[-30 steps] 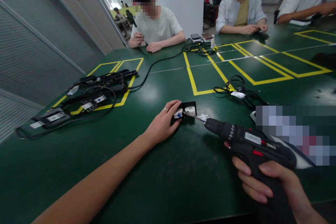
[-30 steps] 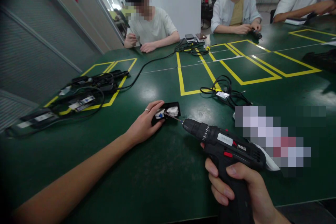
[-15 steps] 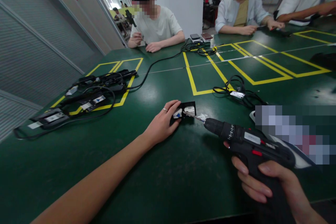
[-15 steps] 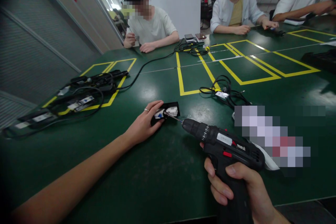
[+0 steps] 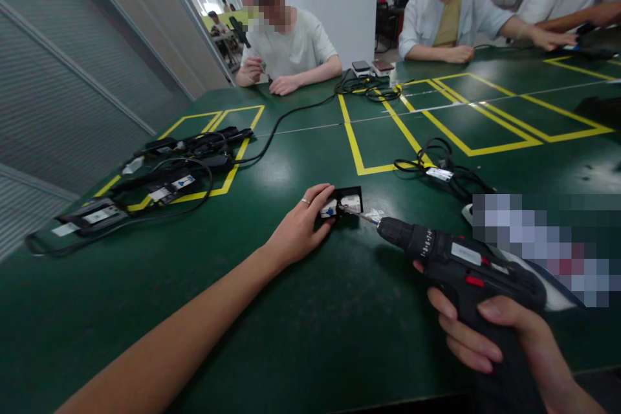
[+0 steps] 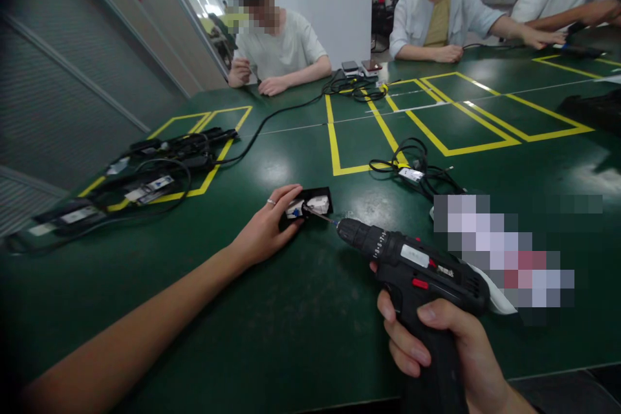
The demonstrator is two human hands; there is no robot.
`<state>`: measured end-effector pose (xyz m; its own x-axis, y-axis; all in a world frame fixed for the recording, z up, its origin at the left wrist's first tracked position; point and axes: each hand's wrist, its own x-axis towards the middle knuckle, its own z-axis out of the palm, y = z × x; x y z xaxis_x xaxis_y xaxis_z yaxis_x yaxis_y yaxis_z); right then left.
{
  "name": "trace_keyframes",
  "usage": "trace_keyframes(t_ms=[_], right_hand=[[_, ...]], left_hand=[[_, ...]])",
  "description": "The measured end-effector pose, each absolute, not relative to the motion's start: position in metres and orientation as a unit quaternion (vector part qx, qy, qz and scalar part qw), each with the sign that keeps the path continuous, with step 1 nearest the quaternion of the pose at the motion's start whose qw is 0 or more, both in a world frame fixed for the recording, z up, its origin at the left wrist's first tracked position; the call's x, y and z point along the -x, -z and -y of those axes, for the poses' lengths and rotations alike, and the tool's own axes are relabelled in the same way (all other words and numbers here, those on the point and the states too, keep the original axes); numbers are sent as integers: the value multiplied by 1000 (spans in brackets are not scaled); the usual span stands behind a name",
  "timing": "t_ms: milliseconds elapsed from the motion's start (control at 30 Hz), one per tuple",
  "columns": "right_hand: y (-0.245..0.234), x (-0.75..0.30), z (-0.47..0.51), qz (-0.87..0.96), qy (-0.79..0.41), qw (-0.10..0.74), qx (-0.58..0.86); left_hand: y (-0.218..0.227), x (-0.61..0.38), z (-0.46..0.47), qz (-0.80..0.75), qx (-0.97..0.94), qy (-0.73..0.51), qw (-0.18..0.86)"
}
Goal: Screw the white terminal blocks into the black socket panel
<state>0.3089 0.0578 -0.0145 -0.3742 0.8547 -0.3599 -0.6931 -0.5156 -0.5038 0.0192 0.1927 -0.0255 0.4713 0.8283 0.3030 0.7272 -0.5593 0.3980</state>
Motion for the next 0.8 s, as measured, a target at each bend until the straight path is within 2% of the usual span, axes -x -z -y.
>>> trace_keyframes(t_ms=[800], right_hand=[[13, -309, -59, 140, -823, 472, 284]], left_hand=[[24, -21, -191, -456, -852, -239, 100]])
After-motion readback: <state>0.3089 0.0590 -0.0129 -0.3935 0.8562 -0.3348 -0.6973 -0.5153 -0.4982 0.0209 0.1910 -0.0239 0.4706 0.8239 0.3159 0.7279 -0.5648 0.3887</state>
